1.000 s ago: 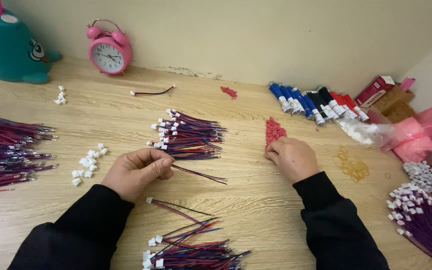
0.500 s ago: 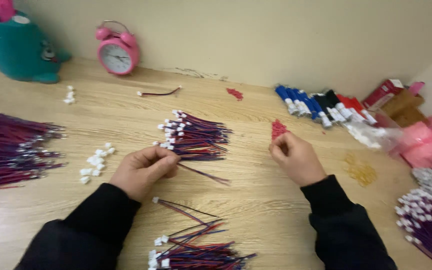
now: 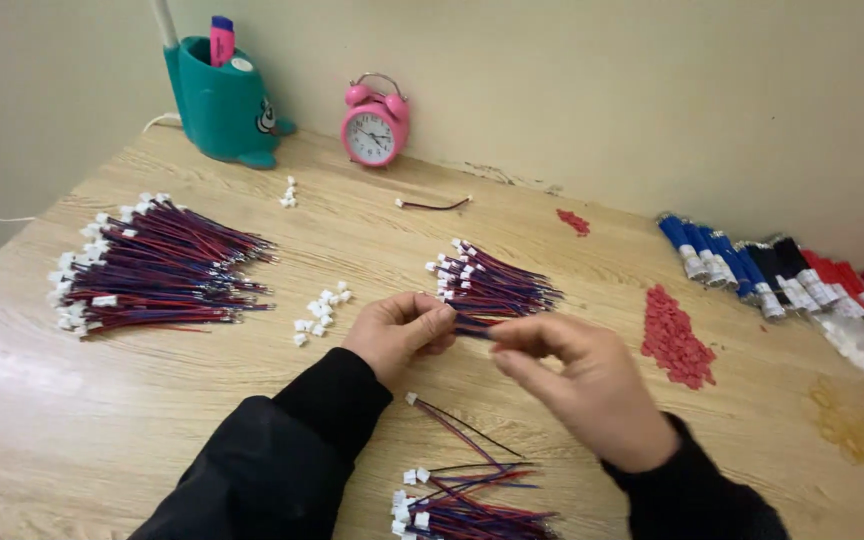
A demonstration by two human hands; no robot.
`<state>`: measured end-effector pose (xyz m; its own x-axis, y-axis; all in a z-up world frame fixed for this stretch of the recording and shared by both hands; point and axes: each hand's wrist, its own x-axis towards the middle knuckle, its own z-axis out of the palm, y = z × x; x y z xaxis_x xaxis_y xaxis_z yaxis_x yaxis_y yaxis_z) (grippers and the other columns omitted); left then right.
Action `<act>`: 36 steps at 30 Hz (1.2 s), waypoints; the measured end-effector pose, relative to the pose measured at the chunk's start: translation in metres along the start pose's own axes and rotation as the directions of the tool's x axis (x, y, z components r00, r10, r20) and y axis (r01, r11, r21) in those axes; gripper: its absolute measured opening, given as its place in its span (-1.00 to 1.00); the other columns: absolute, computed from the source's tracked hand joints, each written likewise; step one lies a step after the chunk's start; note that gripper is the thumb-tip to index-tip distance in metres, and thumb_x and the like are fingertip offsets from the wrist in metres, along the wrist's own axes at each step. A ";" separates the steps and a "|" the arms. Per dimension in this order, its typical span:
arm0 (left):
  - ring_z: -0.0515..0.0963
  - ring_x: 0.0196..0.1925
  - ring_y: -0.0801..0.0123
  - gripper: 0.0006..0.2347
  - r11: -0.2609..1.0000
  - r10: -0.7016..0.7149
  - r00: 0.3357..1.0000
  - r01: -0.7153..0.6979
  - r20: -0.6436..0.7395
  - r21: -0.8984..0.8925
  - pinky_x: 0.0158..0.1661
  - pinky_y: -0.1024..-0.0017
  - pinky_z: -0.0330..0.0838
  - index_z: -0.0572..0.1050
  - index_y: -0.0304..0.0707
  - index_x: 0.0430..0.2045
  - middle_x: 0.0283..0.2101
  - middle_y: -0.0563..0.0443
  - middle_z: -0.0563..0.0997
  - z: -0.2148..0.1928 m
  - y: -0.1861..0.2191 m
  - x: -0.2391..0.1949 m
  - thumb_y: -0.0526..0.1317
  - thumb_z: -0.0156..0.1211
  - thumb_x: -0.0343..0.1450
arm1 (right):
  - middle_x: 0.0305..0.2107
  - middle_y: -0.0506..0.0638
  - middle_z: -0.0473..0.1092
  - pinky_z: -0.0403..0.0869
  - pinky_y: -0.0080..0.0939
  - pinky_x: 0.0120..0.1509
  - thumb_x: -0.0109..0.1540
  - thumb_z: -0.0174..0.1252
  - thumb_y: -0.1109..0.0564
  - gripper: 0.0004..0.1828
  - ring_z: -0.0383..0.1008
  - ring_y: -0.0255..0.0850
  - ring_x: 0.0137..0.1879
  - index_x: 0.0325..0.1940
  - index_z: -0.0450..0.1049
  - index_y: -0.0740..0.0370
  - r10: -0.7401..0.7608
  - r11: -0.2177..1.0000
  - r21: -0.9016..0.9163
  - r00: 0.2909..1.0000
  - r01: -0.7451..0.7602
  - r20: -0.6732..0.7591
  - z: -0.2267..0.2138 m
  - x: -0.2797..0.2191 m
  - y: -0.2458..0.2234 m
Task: Assembling small plastic connectors onto the ends of electrical wires
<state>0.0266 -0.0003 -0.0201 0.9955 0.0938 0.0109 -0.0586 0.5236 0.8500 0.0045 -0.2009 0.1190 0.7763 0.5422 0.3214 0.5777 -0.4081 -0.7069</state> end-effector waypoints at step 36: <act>0.67 -0.43 0.28 -0.80 0.977 -0.097 0.993 0.082 -0.071 -0.198 -0.31 0.34 0.62 0.53 -0.33 -0.43 -0.47 -0.13 0.61 0.015 -0.006 -0.010 -0.14 0.32 0.35 | -0.48 -0.02 0.53 0.47 -0.24 -0.12 0.05 0.37 0.19 -0.85 0.58 -0.15 -0.29 -0.29 0.64 0.11 -0.161 0.984 0.027 0.946 0.176 -0.282 0.053 0.024 0.012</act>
<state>0.0177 -0.0169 -0.0176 0.9887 0.1022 -0.1094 0.0094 0.6868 0.7268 0.0164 -0.1535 0.0847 0.7123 0.3716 0.5955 0.6981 -0.2865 -0.6562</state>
